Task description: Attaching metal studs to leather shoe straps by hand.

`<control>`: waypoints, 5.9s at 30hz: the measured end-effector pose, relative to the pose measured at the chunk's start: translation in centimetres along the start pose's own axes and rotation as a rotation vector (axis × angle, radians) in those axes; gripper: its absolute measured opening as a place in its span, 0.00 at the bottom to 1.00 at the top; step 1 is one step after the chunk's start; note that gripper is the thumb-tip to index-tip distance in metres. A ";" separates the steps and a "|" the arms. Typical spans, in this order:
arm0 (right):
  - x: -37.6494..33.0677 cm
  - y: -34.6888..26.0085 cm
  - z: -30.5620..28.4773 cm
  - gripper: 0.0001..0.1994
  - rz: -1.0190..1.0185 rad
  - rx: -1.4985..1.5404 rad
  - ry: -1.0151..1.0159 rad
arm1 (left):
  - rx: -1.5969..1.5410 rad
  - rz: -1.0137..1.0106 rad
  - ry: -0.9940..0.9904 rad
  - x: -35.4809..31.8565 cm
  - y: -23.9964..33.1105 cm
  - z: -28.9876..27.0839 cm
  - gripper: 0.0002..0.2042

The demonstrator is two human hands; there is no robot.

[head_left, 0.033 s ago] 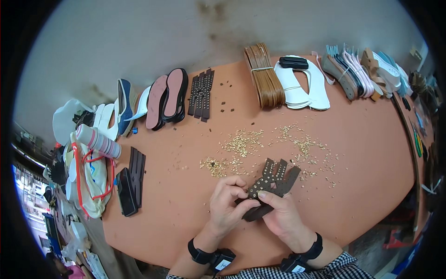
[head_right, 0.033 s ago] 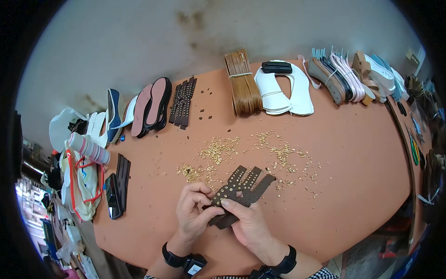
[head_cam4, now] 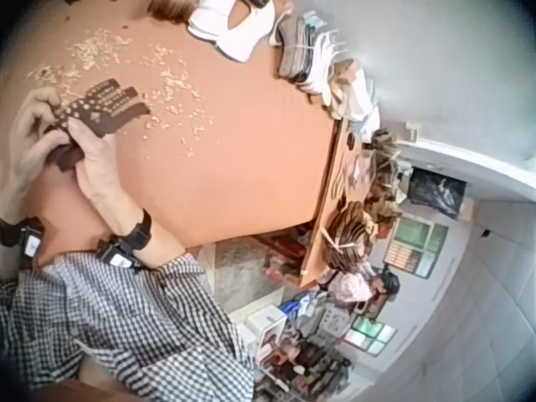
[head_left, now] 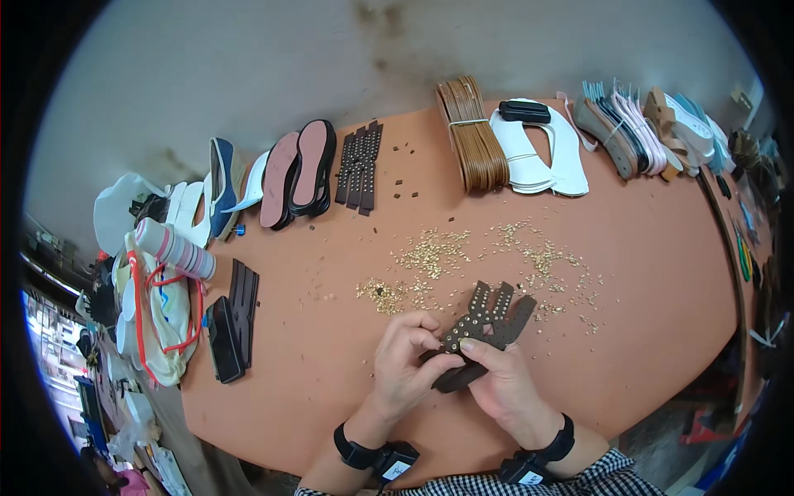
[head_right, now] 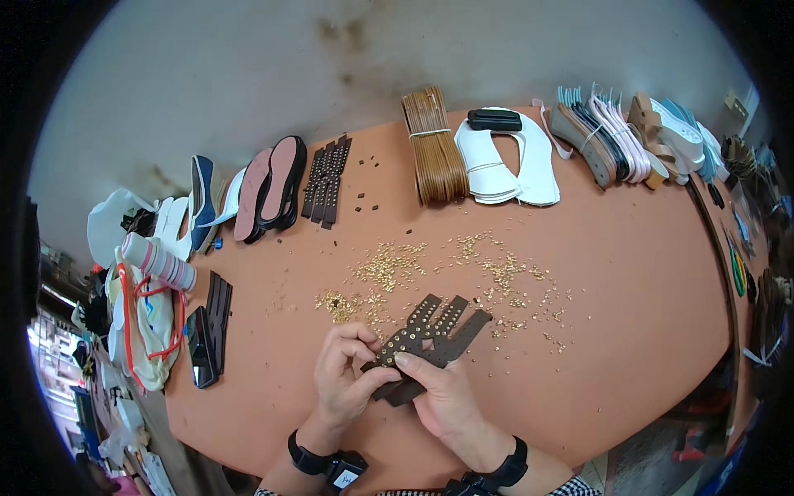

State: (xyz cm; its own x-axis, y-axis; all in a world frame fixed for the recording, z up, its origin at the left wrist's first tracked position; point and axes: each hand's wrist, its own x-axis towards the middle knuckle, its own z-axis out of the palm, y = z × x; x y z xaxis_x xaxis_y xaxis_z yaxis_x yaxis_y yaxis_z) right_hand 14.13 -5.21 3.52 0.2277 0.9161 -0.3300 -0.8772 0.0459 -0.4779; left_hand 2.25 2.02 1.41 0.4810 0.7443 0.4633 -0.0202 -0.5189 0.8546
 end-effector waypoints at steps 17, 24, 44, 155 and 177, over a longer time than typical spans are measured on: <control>0.2 0.2 0.1 0.13 0.041 -0.065 -0.018 | 0.137 0.217 0.061 0.2 0.1 -0.6 0.17; 0.2 0.7 0.0 0.11 -0.019 -0.047 0.020 | 0.329 0.245 -0.011 0.6 0.6 -0.8 0.11; 0.7 0.5 0.1 0.11 -0.170 -0.091 0.110 | -0.214 -0.197 -0.036 0.4 0.3 -1.5 0.05; 0.9 0.3 -1.0 0.08 -0.072 -0.187 0.013 | 0.886 -0.427 0.098 2.8 -5.7 -7.3 0.06; 1.5 0.4 -1.0 0.08 -0.256 -0.269 0.100 | -0.633 -0.435 0.013 0.7 -0.5 -2.2 0.05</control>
State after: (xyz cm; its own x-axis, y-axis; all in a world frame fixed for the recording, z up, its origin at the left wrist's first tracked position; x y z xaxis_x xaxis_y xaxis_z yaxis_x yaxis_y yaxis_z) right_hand 14.56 -4.17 2.03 0.4770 0.8443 -0.2441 -0.6473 0.1497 -0.7474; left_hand 0.70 3.70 1.82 0.5504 0.8332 0.0539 -0.3311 0.1585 0.9302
